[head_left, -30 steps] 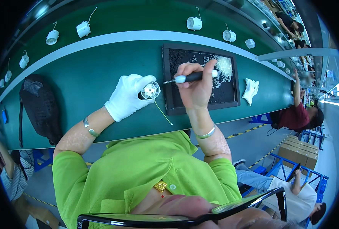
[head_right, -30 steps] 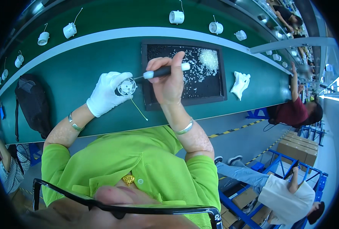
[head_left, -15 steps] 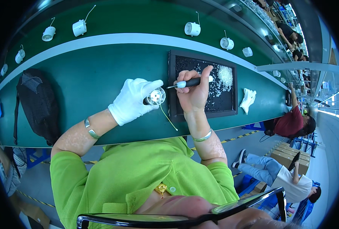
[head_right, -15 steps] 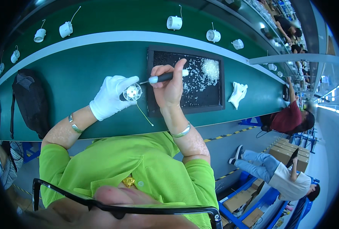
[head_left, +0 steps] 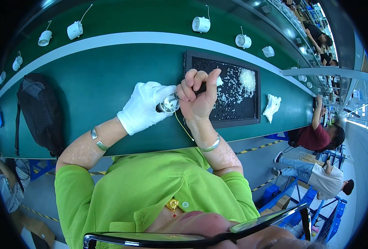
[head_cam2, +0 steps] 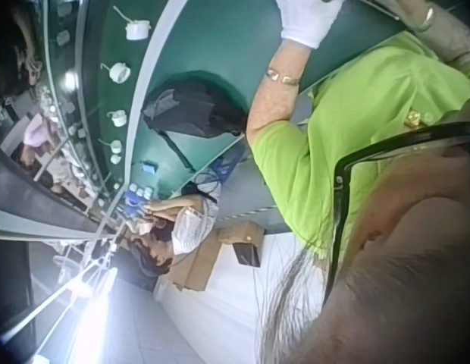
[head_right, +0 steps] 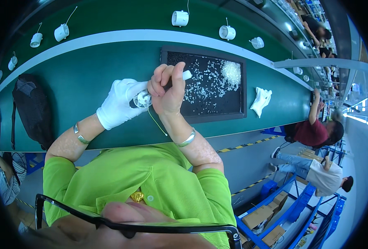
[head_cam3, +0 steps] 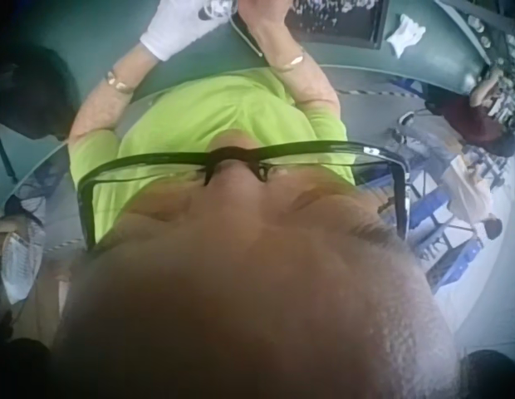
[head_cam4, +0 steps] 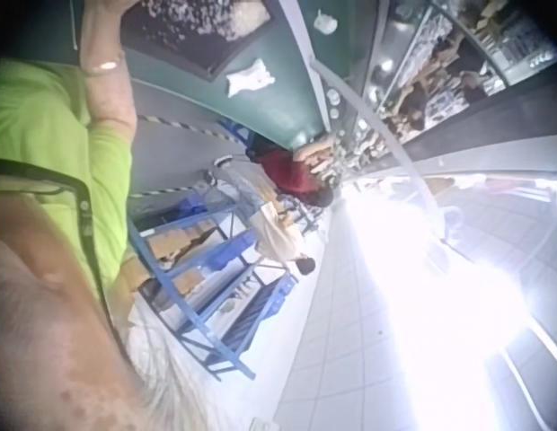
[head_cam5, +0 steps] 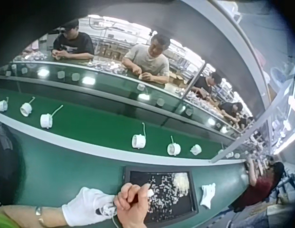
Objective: Applying adhesive to small electronic components at a manual assembly station.
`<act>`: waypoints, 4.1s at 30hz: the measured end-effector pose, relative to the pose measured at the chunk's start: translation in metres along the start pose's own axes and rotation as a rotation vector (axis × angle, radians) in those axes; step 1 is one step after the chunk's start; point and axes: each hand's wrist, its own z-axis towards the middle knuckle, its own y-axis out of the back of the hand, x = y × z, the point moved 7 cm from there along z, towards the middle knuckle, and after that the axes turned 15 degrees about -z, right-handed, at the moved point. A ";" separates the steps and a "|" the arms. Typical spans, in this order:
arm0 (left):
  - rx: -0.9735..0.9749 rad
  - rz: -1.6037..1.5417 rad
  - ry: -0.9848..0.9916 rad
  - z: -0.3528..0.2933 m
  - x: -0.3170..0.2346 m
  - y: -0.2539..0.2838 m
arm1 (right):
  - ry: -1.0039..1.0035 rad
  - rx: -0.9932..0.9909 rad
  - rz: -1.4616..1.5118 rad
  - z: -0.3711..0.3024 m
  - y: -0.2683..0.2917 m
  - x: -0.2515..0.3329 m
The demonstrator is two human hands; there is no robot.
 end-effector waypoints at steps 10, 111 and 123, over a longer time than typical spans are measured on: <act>0.007 -0.023 0.009 -0.001 0.005 -0.003 | 0.005 0.064 -0.061 -0.001 -0.001 -0.006; -0.301 -0.045 0.367 0.046 0.096 -0.004 | 0.270 -0.748 -1.046 -0.042 0.220 0.141; -0.305 -0.036 0.386 0.050 0.097 -0.004 | 0.391 -0.878 -1.328 -0.047 0.213 0.151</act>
